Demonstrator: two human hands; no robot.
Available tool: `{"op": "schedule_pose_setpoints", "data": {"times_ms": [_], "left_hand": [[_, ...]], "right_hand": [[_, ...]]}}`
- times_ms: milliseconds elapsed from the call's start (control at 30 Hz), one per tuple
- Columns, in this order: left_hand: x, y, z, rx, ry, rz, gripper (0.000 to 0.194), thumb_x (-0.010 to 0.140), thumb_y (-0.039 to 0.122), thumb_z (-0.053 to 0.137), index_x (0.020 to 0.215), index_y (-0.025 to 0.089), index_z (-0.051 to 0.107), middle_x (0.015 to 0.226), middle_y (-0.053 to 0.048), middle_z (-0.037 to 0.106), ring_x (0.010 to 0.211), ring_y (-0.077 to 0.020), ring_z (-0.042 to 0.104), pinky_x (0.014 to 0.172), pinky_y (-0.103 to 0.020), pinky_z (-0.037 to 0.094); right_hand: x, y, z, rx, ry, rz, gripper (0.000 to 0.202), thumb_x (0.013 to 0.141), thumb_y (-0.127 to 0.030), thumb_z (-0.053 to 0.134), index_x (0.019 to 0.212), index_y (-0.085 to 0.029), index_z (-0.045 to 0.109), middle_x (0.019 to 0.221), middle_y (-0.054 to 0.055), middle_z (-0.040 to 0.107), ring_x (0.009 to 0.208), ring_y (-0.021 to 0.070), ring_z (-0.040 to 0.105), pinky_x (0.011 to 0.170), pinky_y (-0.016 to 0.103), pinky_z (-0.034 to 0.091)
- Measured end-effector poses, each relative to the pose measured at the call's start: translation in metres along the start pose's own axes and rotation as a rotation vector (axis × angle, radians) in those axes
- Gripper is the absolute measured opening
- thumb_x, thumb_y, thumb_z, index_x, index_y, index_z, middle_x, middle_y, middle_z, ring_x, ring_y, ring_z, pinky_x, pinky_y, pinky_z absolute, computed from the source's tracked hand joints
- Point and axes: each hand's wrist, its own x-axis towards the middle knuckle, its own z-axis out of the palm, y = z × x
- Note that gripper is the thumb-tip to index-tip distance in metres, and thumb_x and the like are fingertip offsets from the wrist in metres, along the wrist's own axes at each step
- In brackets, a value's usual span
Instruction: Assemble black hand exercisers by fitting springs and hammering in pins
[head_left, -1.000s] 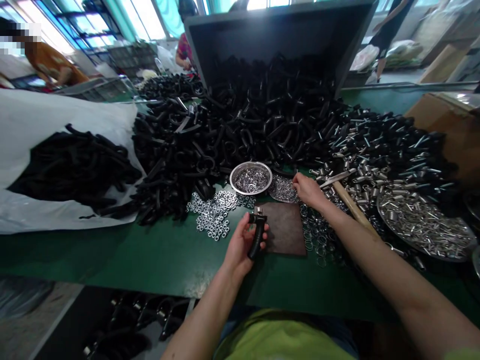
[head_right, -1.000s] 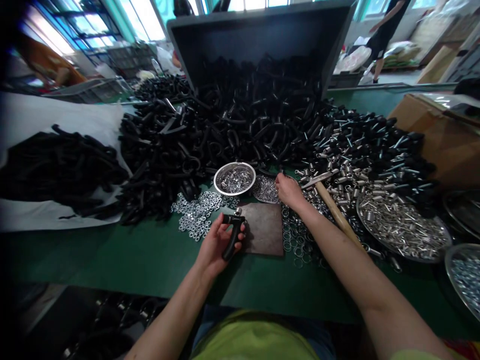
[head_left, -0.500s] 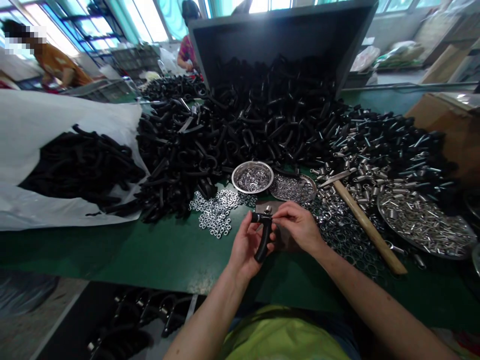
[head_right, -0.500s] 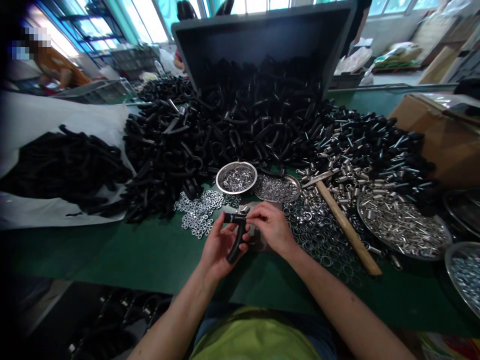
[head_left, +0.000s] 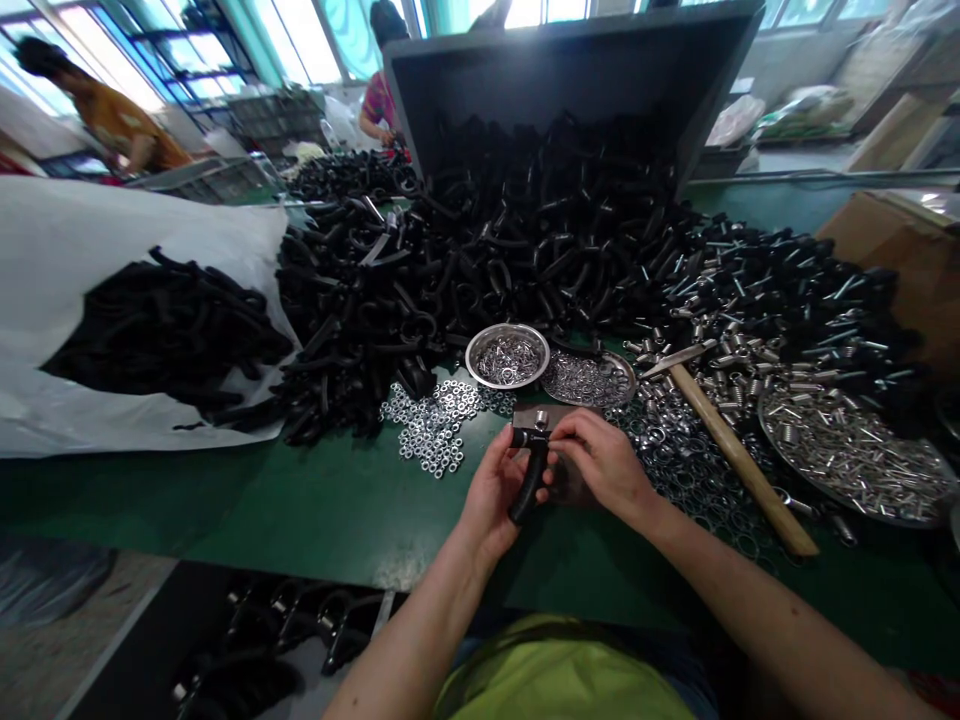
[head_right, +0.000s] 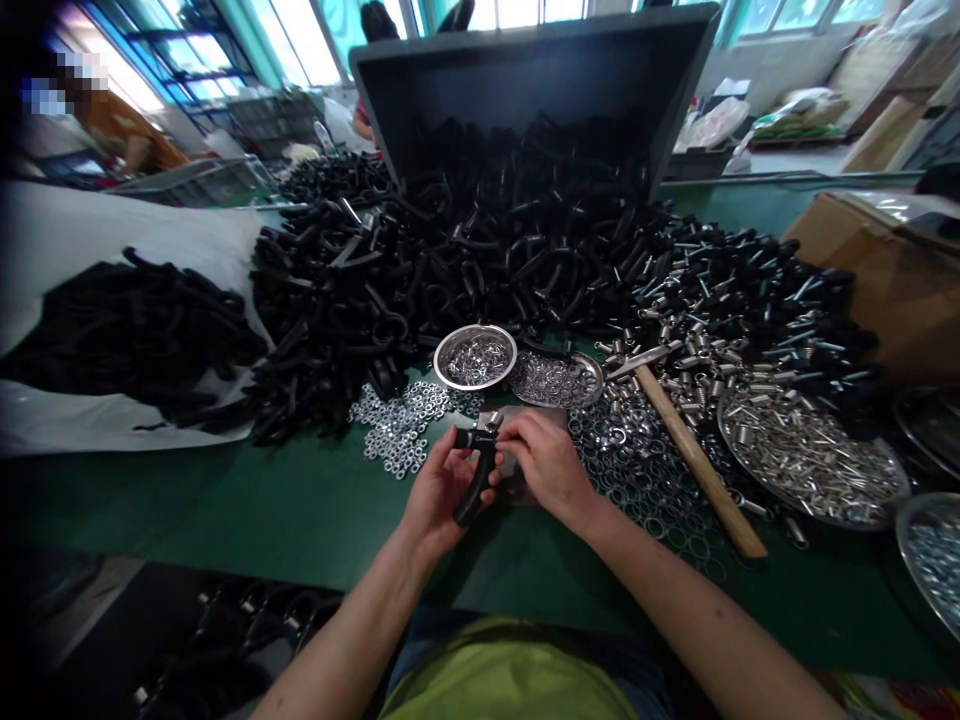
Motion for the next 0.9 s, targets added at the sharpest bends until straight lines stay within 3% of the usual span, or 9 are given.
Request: {"op": "schedule_pose_setpoints", "data": {"times_ms": [100,167,267,333,467,567,733,833,900], "left_hand": [[0.0,-0.001,-0.003,0.109,-0.006,0.063,0.042,0.081,0.05,0.054,0.103,0.014,0.057,0.081,-0.008,0.066,0.058,-0.0116,0.058,0.046,-0.019,0.042],[-0.001,0.003,-0.005,0.249,-0.031,0.088,0.043,0.08,0.048,0.057,0.108,0.014,0.056,0.083,-0.008,0.066,0.061,-0.0127,0.059,0.048,-0.019,0.042],[0.002,0.014,-0.009,0.544,-0.062,0.093,0.043,0.077,0.044,0.062,0.109,0.016,0.057,0.086,-0.008,0.067,0.065,-0.0149,0.06,0.052,-0.022,0.042],[0.007,0.02,-0.011,0.766,-0.045,0.152,0.044,0.073,0.041,0.067,0.109,0.017,0.059,0.09,-0.007,0.067,0.072,-0.017,0.062,0.06,-0.025,0.045],[0.018,0.016,-0.019,1.318,0.082,0.464,0.052,0.063,0.045,0.075,0.108,0.02,0.063,0.099,-0.008,0.066,0.093,-0.0254,0.06,0.083,-0.034,0.044],[0.021,0.006,-0.026,1.661,0.162,0.594,0.056,0.067,0.055,0.069,0.11,0.019,0.062,0.099,-0.01,0.065,0.093,-0.0278,0.059,0.083,-0.038,0.044],[0.02,-0.01,-0.028,1.981,0.177,0.653,0.057,0.07,0.052,0.067,0.115,0.02,0.057,0.103,-0.009,0.063,0.1,-0.0275,0.054,0.08,-0.037,0.046],[0.018,-0.015,-0.028,2.06,0.178,0.679,0.056,0.072,0.05,0.066,0.117,0.02,0.055,0.104,-0.008,0.062,0.099,-0.0264,0.053,0.086,-0.04,0.044],[0.017,-0.017,-0.03,2.054,0.187,0.713,0.056,0.072,0.05,0.066,0.118,0.02,0.054,0.105,-0.007,0.062,0.101,-0.0256,0.053,0.095,-0.043,0.038]], "right_hand": [[-0.002,0.005,-0.003,-0.041,-0.023,0.008,0.012,0.084,-0.013,0.052,0.075,-0.019,0.057,0.074,0.001,0.061,0.072,0.0146,0.058,0.066,0.027,0.046],[-0.001,0.011,-0.008,-0.087,-0.057,-0.07,0.007,0.085,-0.016,0.053,0.083,-0.019,0.059,0.077,0.001,0.061,0.072,0.0141,0.059,0.065,0.026,0.047],[0.005,0.026,-0.016,-0.333,-0.139,-0.396,0.021,0.089,-0.019,0.049,0.107,-0.02,0.06,0.1,0.007,0.064,0.089,0.0173,0.059,0.072,0.03,0.046],[0.011,0.039,-0.018,-0.539,-0.194,-0.638,0.026,0.091,-0.018,0.045,0.113,-0.02,0.06,0.111,0.009,0.063,0.094,0.0189,0.057,0.072,0.032,0.043],[0.021,0.065,-0.009,-0.725,-0.274,-0.893,0.023,0.092,-0.018,0.042,0.095,-0.014,0.065,0.095,0.008,0.068,0.077,0.0164,0.056,0.06,0.031,0.037],[0.022,0.076,0.0,-0.761,-0.294,-0.94,0.025,0.092,-0.017,0.041,0.088,-0.013,0.065,0.086,0.008,0.068,0.071,0.0154,0.053,0.056,0.03,0.032],[0.01,0.076,0.0,-0.768,-0.306,-0.949,0.025,0.093,-0.016,0.04,0.097,-0.009,0.064,0.097,0.012,0.067,0.076,0.0166,0.055,0.057,0.03,0.032],[-0.002,0.076,-0.015,-0.795,-0.354,-0.846,0.028,0.093,-0.016,0.04,0.11,-0.009,0.061,0.106,0.013,0.065,0.086,0.0185,0.055,0.063,0.03,0.037],[-0.01,0.078,-0.033,-0.838,-0.301,-0.683,0.029,0.092,-0.016,0.041,0.113,-0.012,0.06,0.111,0.012,0.064,0.093,0.0199,0.054,0.069,0.031,0.039]]}}
